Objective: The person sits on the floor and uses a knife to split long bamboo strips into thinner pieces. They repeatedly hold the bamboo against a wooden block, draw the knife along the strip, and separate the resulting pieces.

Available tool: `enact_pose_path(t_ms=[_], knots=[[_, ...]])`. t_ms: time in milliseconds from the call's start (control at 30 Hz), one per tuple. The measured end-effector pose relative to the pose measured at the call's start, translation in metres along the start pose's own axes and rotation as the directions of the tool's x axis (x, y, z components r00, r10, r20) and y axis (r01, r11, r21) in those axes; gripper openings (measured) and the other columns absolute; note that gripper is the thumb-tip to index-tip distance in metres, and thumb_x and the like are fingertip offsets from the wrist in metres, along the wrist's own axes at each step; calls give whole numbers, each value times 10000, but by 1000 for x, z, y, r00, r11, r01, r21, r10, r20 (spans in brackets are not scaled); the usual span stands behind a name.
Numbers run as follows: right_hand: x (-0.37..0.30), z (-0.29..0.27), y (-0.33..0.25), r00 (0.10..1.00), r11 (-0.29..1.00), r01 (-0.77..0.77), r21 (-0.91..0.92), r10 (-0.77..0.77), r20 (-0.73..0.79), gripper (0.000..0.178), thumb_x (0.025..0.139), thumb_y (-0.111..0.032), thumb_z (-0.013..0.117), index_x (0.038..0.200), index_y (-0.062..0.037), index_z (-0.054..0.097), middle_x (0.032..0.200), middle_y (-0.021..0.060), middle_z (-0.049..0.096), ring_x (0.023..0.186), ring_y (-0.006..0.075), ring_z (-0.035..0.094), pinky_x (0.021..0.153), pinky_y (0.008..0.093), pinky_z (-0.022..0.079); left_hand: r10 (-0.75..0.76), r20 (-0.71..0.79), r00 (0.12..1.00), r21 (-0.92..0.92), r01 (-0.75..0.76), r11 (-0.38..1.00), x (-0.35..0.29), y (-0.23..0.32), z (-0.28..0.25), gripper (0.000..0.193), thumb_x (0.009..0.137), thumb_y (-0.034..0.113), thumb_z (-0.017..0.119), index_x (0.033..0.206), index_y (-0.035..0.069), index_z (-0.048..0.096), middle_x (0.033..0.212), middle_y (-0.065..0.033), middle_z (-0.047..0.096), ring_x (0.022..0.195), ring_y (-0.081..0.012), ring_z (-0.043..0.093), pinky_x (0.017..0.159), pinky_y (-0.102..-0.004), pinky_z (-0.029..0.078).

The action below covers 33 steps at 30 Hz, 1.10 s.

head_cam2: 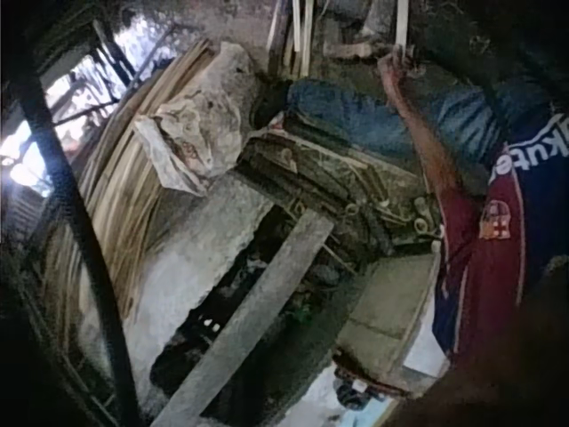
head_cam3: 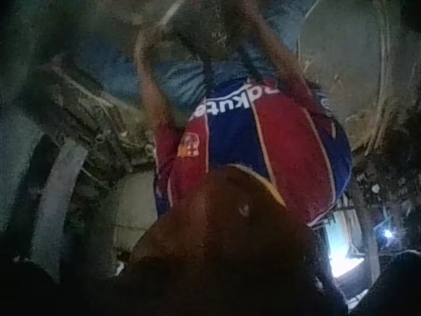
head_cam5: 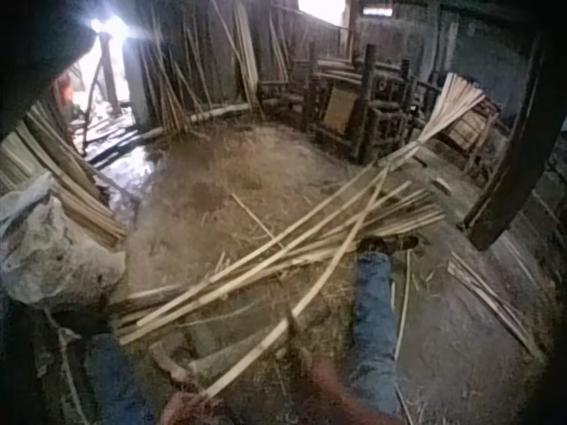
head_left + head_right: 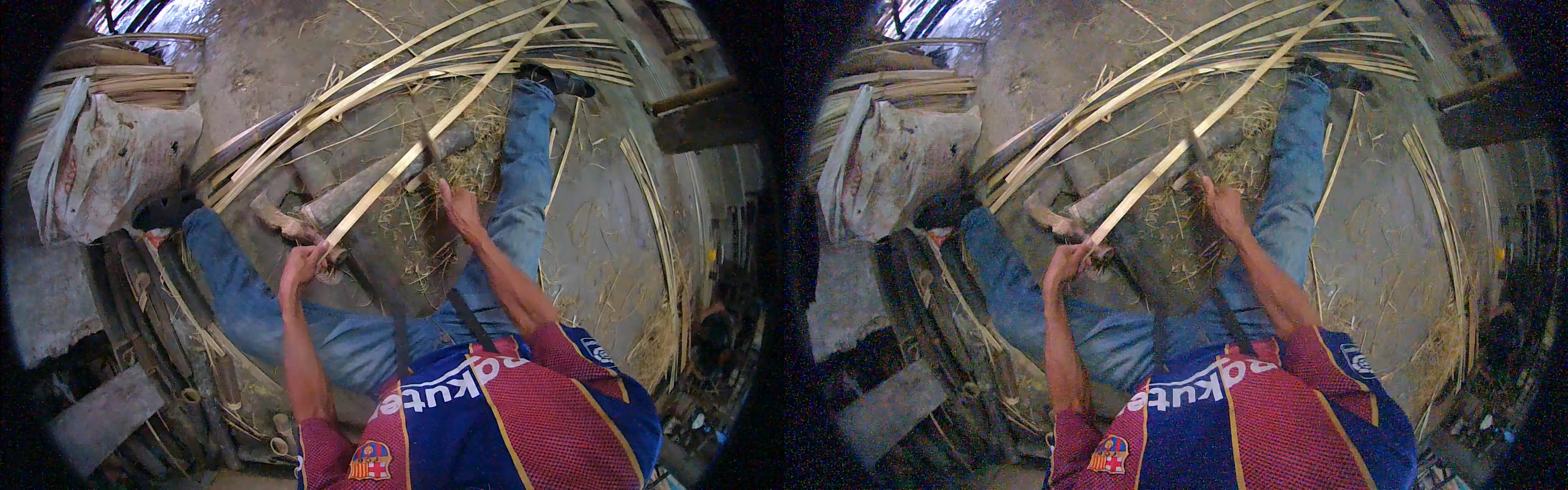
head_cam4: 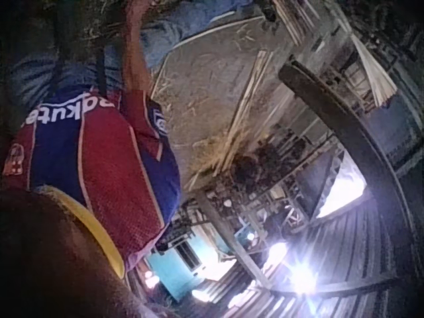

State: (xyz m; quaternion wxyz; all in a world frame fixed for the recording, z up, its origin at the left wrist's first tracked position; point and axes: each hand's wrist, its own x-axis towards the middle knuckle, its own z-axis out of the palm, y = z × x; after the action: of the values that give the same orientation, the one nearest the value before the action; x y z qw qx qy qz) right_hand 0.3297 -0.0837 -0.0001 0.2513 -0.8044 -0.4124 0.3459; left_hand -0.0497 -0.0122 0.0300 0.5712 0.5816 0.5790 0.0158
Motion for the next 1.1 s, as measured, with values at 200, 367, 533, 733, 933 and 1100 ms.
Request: enact_pose_path(t_ms=[200, 367, 533, 733, 933, 1100], knots=[[6, -12, 15, 987, 988, 157, 7, -157, 13, 663, 914, -590, 540, 693, 30, 622, 607, 212, 556, 571, 291, 575, 598, 454, 452, -99, 65, 993, -36, 102, 994, -26, -26, -34, 493, 936, 506, 598, 699, 76, 635, 531, 29, 482, 431, -75, 393, 419, -271, 285], [33, -31, 18, 986, 980, 101, -169, -77, 147, 655, 897, -594, 563, 737, 34, 654, 619, 206, 583, 561, 278, 544, 585, 423, 471, -206, 6, 979, 60, 205, 977, -39, -16, -45, 500, 934, 510, 602, 692, 73, 630, 527, 31, 472, 430, -77, 391, 415, -273, 282], [79, -48, 78, 976, 914, 127, -384, -184, -115, 672, 892, -635, 539, 794, 18, 666, 629, 196, 591, 561, 322, 529, 605, 452, 472, -224, 87, 971, 69, 218, 973, -33, -2, -49, 520, 947, 517, 576, 696, 68, 644, 526, 26, 482, 440, -82, 404, 428, -276, 296], [91, -59, 77, 926, 838, 377, -395, -339, 165, 447, 976, -441, 514, 1154, -37, 581, 649, 203, 582, 605, 355, 602, 582, 447, 481, -252, 92, 963, 73, 246, 967, -37, -26, -56, 524, 953, 519, 567, 695, 69, 639, 535, 25, 501, 454, -79, 413, 436, -278, 307], [103, -61, 75, 855, 750, 452, -484, -518, -5, 455, 985, -460, 484, 1022, -40, 655, 647, 212, 611, 589, 349, 630, 509, 441, 483, -260, 101, 960, 79, 252, 964, -40, -33, -54, 476, 953, 513, 569, 730, 99, 640, 589, 47, 533, 483, -77, 422, 462, -274, 327], [150, -111, 113, 874, 975, -74, -207, -36, -484, 632, 936, -579, 508, 782, 6, 691, 655, 251, 622, 652, 404, 644, 591, 498, 491, -206, 94, 974, 114, 195, 974, -21, -39, -54, 474, 957, 504, 567, 721, 99, 638, 595, 48, 536, 484, -79, 421, 464, -278, 324]])
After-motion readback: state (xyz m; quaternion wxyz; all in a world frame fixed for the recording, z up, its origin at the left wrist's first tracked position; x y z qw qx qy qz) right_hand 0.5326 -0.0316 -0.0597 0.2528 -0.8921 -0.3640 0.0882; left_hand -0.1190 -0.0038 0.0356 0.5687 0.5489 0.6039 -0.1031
